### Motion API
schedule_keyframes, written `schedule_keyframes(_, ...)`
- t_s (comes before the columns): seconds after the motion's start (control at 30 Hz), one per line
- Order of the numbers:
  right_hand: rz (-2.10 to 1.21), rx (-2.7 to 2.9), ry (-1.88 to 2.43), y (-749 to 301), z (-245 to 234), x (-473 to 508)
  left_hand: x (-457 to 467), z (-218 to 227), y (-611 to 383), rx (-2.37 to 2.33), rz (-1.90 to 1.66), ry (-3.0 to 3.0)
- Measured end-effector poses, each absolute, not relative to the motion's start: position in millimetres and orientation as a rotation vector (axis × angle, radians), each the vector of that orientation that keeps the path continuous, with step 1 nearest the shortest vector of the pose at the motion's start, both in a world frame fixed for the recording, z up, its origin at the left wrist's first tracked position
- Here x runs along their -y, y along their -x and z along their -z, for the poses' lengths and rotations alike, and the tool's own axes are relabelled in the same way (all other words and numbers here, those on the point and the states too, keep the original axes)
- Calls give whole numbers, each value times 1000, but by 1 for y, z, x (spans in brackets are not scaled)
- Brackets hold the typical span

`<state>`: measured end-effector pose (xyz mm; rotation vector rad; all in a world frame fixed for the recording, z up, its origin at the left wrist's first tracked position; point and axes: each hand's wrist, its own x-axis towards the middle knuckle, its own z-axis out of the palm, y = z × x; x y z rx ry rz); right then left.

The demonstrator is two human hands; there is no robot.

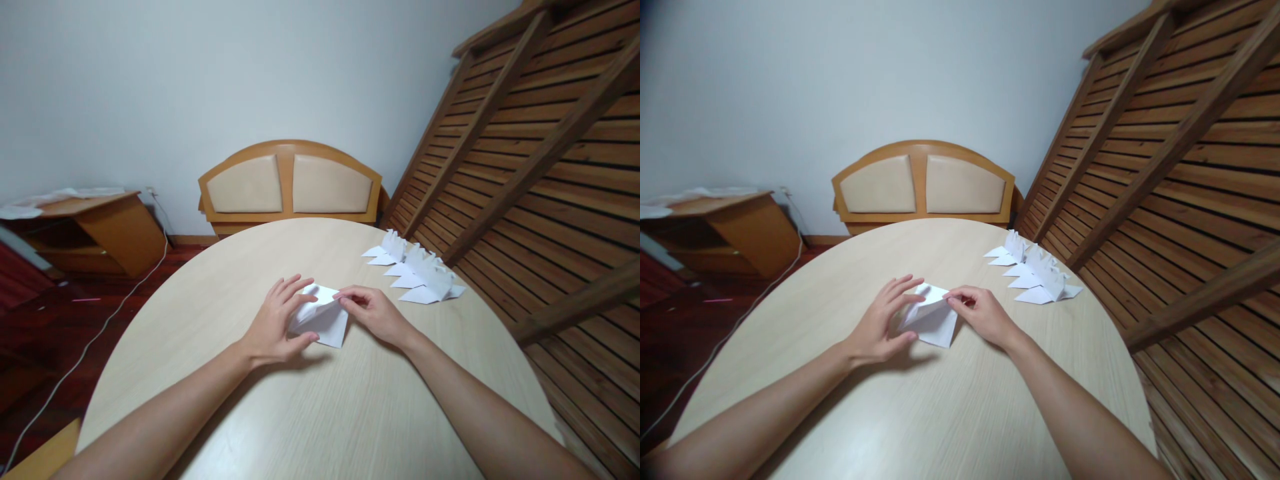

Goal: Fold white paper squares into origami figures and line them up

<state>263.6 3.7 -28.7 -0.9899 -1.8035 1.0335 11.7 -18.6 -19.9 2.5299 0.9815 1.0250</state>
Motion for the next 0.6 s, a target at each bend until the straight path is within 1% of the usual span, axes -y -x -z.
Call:
schedule_keyframes(0.2,-1069,1737,1015,-260,26,-2,17,28,-22,-1094,-1154,-2258)
schedule_keyframes(0.33,-1033,1725,1005,-257,24,0,14,35,-24,-1152,-1200,-2089)
schedule_keyframes(0.4,-999,1725,992,-255,24,1,13,37,-22,-1181,-1242,-2164)
schedule_keyframes(0.47,-978,1705,984,-254,24,2,12,37,-21,-1170,-1261,-2363)
schedule_keyframes(0.6,-1017,1648,960,-250,25,3,16,33,-22,-1146,-1196,-2703)
